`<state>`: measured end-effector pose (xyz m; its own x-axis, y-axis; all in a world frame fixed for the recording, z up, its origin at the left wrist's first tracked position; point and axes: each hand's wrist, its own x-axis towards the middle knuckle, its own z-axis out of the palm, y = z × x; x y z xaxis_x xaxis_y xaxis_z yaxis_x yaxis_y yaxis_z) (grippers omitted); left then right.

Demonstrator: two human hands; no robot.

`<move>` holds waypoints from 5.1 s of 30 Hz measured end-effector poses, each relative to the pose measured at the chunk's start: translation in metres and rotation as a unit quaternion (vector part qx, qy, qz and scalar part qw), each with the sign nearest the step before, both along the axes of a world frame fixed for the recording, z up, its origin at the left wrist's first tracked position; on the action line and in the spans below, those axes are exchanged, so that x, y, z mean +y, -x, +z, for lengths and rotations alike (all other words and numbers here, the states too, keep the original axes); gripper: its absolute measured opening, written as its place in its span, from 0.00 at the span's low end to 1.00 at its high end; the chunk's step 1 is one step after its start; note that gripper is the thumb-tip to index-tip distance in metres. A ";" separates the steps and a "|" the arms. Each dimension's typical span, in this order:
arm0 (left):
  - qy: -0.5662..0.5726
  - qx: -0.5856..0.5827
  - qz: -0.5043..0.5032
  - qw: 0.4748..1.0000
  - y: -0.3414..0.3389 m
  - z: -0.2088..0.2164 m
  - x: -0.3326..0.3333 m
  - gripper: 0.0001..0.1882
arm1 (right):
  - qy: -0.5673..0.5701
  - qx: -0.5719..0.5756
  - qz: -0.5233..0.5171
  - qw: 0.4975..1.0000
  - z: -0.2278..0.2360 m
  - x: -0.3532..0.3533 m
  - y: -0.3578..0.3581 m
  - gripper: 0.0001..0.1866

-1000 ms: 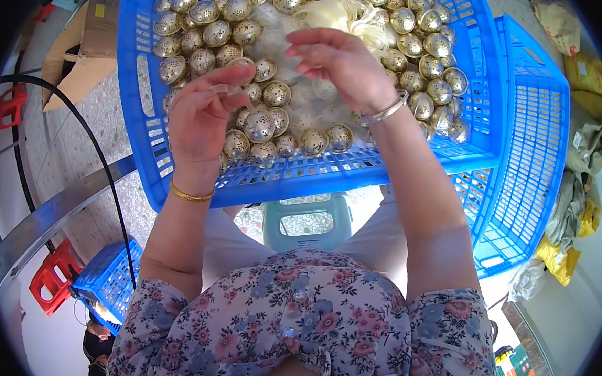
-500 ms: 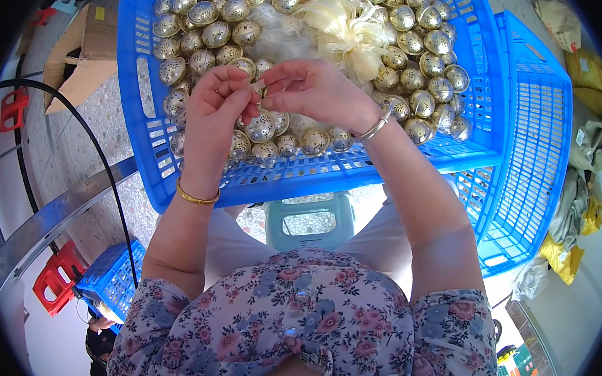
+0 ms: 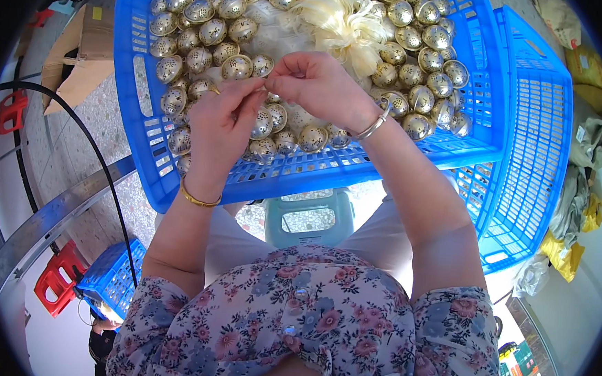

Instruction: Inspecting and preparing gold decorative ornaments in a factory.

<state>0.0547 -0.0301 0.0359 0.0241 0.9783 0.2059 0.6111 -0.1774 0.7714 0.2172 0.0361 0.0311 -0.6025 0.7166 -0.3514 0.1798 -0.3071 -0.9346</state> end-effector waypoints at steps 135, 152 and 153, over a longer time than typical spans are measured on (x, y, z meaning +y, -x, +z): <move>-0.069 0.071 -0.002 0.995 -0.008 -0.007 -0.004 0.31 | 0.281 0.133 -0.102 0.945 0.010 -0.013 -0.005 0.02; -0.085 0.160 -0.040 0.983 -0.006 -0.006 -0.005 0.30 | 0.191 0.074 -0.062 0.977 0.011 -0.012 -0.004 0.06; -0.089 0.166 -0.042 0.981 -0.006 -0.006 -0.005 0.29 | 0.187 0.072 -0.058 0.978 0.012 -0.012 -0.004 0.06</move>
<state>0.0603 -0.0355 0.0300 0.1980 0.9190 0.3409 0.8014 -0.3520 0.4835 0.2215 0.0244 0.0427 -0.5864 0.6210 -0.5201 -0.0014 -0.6428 -0.7661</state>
